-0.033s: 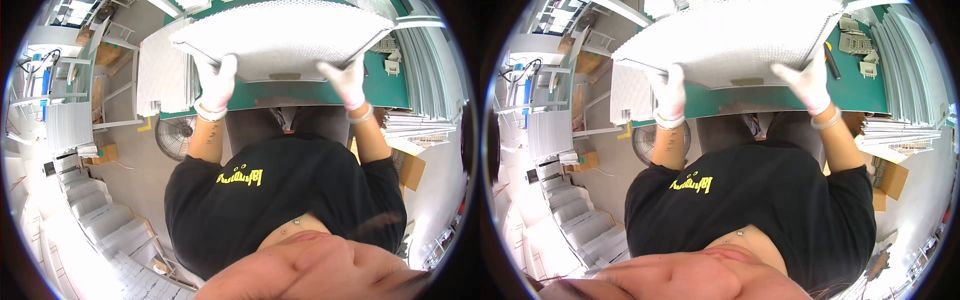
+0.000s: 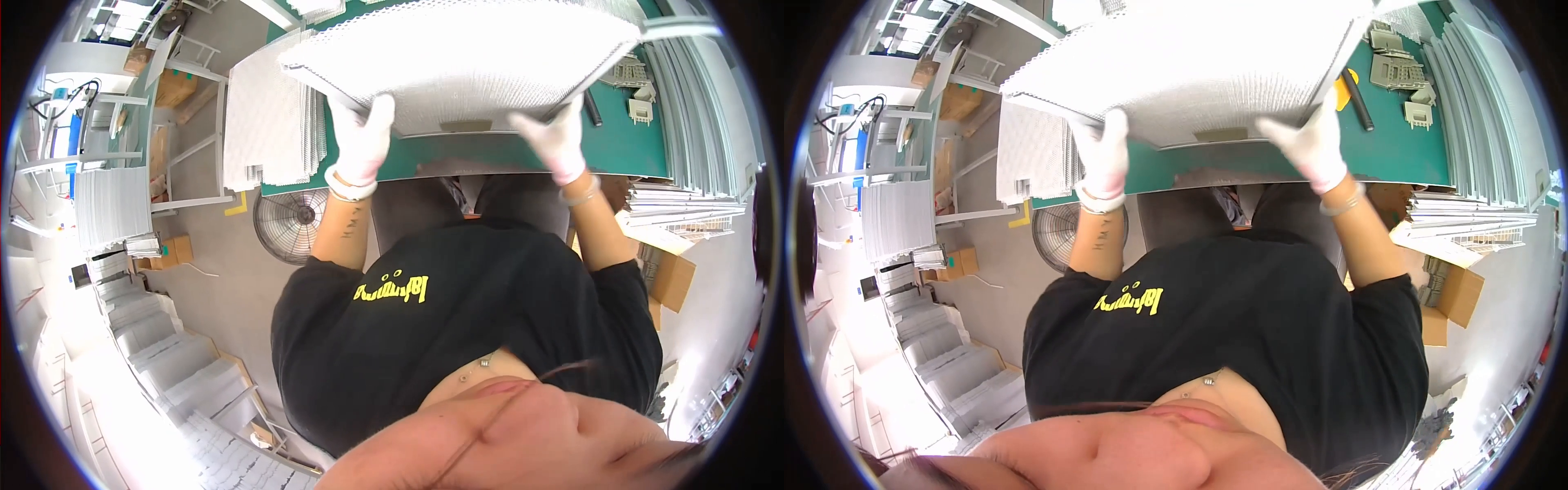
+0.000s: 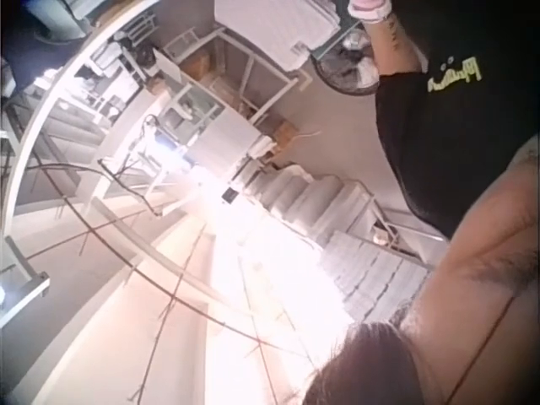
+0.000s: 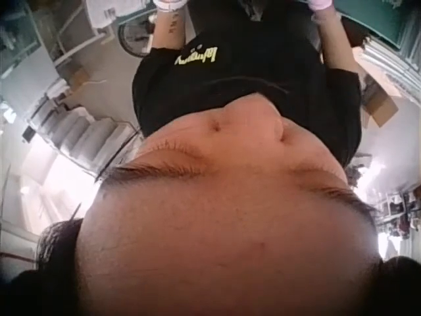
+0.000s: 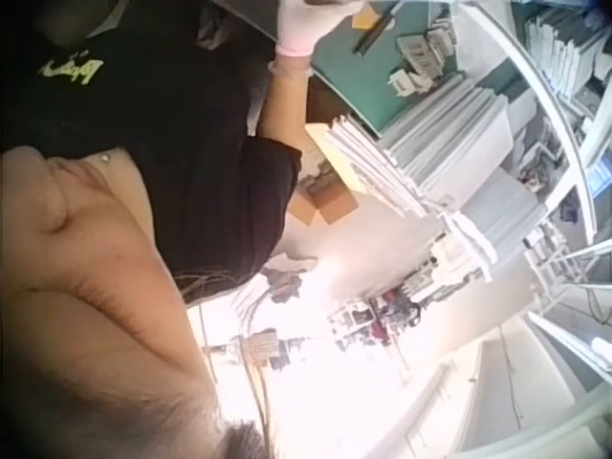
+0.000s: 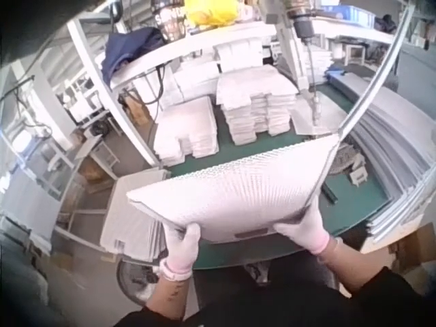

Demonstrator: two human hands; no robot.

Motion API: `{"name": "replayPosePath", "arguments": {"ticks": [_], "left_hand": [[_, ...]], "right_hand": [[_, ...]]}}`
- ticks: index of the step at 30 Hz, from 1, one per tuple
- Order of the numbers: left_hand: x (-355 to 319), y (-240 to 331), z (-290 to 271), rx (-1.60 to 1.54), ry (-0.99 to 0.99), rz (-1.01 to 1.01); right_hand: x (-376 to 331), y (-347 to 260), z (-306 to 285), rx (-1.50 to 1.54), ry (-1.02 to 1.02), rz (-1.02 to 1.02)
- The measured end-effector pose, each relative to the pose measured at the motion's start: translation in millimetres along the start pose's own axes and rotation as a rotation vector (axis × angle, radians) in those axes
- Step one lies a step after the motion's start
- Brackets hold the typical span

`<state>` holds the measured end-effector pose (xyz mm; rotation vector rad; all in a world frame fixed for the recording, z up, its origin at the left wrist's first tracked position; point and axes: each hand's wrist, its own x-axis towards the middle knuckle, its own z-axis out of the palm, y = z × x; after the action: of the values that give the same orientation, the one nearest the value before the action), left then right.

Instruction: Assembling metal mesh filters by fitting frames and securing components using a hammer and power drill.

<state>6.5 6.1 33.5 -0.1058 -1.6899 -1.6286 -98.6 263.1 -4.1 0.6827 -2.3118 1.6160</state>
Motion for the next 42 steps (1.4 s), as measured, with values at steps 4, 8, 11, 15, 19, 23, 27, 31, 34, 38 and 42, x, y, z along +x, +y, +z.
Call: {"name": "replayPosePath", "arguments": {"ticks": [4, 8, 11, 15, 19, 23, 27, 31, 34, 38, 42], "left_hand": [[-23, -29, -1, -0.107, 0.042, -0.092], [-26, -30, -9, -0.11, 0.018, -0.132], [-12, -5, -16, -0.108, -0.115, -0.148], [21, 25, -59, 0.374, 0.005, 0.081], [49, 58, -23, 0.555, -0.086, 0.403], [16, 53, -1, -0.096, 0.054, 0.31], [2, 76, -16, -0.211, -0.441, 0.235], [-2, 41, -30, -0.343, -1.177, 0.048], [-10, 18, -31, 0.289, -1.218, -0.097], [-25, -22, -50, 0.582, -1.129, -0.143], [-23, -36, -56, 0.653, -1.144, -0.126]], "right_hand": [[-43, 49, 42, -0.057, 0.116, 0.072], [-36, 46, 38, -0.173, 0.092, 0.111], [-20, 39, 9, 0.191, -0.033, 0.019], [61, -24, -54, 0.273, 0.066, -0.065], [87, -42, -90, 0.026, -0.036, -0.102], [66, -48, -74, 0.265, 0.053, -0.326], [32, -80, -77, 0.683, -0.191, -0.486], [38, -50, -79, 0.892, -0.557, -1.006], [16, -78, -96, 0.768, -0.551, -0.905], [25, -68, -90, 0.78, -0.838, -0.976], [18, -64, -91, 0.808, -0.796, -0.954]]}}
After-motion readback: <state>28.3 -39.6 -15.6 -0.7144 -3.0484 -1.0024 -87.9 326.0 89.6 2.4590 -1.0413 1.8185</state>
